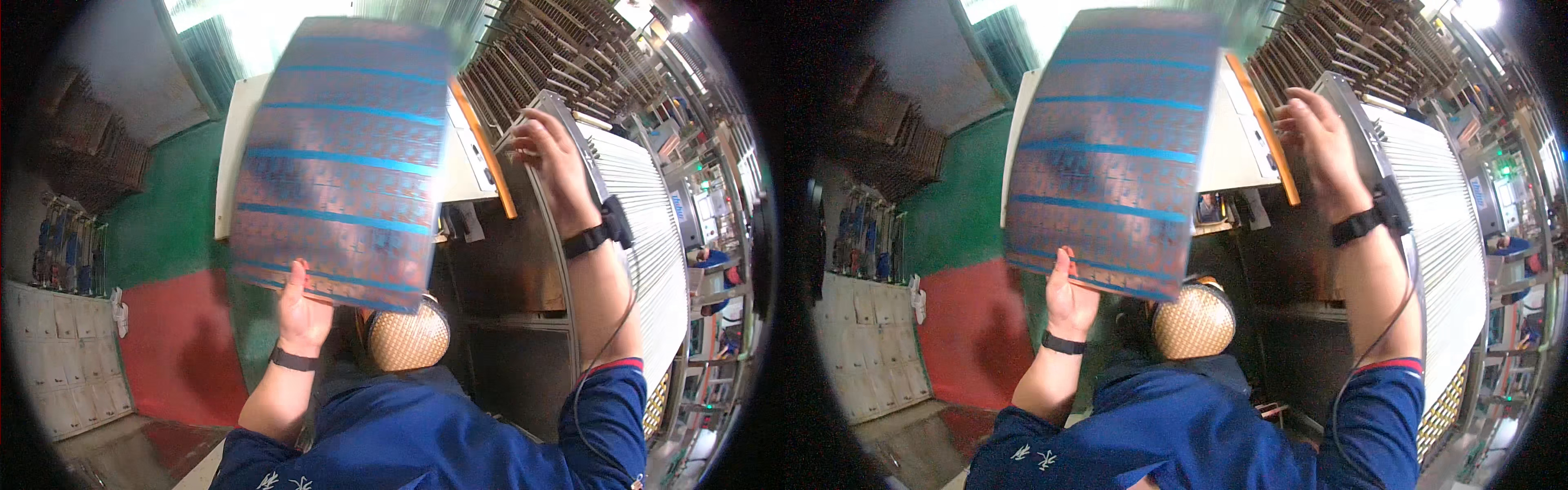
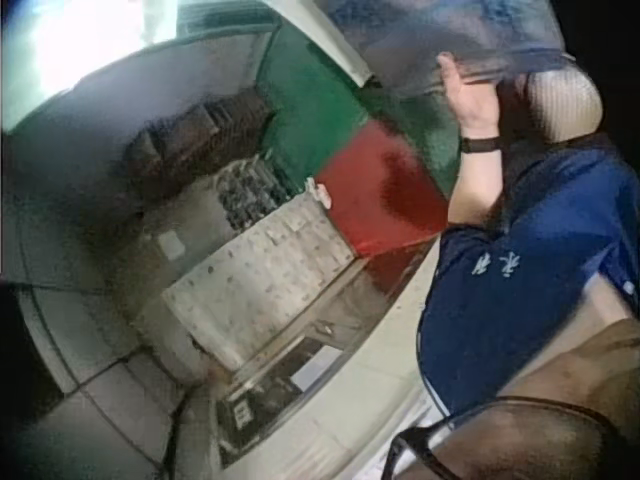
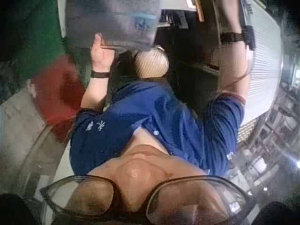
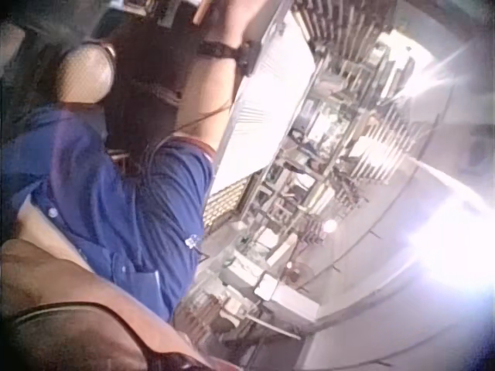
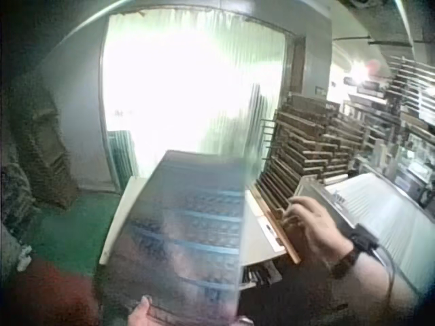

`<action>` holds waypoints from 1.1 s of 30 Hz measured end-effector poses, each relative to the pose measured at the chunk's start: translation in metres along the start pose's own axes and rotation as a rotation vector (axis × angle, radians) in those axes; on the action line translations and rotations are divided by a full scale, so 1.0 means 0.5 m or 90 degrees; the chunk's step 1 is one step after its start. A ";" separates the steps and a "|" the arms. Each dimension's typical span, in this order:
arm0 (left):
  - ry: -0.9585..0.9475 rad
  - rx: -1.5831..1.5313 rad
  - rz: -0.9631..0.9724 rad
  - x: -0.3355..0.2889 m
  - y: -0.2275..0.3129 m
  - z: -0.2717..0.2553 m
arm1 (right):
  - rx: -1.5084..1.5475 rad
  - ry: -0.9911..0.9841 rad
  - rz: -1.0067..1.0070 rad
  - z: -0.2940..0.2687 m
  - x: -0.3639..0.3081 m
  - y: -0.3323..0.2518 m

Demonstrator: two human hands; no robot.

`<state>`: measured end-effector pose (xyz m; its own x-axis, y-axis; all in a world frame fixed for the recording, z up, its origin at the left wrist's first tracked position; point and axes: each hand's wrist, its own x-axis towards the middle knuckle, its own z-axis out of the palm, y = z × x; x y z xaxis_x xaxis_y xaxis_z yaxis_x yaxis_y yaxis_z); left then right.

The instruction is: Inspecting large printed circuit board panels as they move off a conveyor belt and placing them onto a stacking table.

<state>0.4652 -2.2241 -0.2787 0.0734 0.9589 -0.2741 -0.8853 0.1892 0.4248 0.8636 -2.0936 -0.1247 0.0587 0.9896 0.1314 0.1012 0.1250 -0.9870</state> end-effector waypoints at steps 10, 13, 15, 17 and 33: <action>0.228 0.055 0.165 0.151 -0.052 -0.190 | -1.008 0.134 -0.065 -0.442 -0.064 0.160; 0.200 0.114 0.130 0.148 -0.083 -0.208 | -1.063 0.108 -0.198 -0.459 -0.082 0.186; 0.234 0.146 0.094 0.149 -0.086 -0.225 | -0.964 0.117 -0.128 -0.464 -0.079 0.180; 0.280 0.174 0.082 0.151 -0.081 -0.247 | -0.886 0.121 -0.162 -0.467 -0.074 0.169; 0.510 0.042 0.219 0.304 -0.149 -0.235 | -0.769 0.122 -0.086 -0.451 -0.083 0.147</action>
<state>0.4883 -2.1172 -0.4534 -0.5596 0.5325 -0.6350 -0.7690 -0.0481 0.6374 1.0924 -2.1415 -0.1817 0.1113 0.9346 0.3377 0.9659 -0.0217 -0.2580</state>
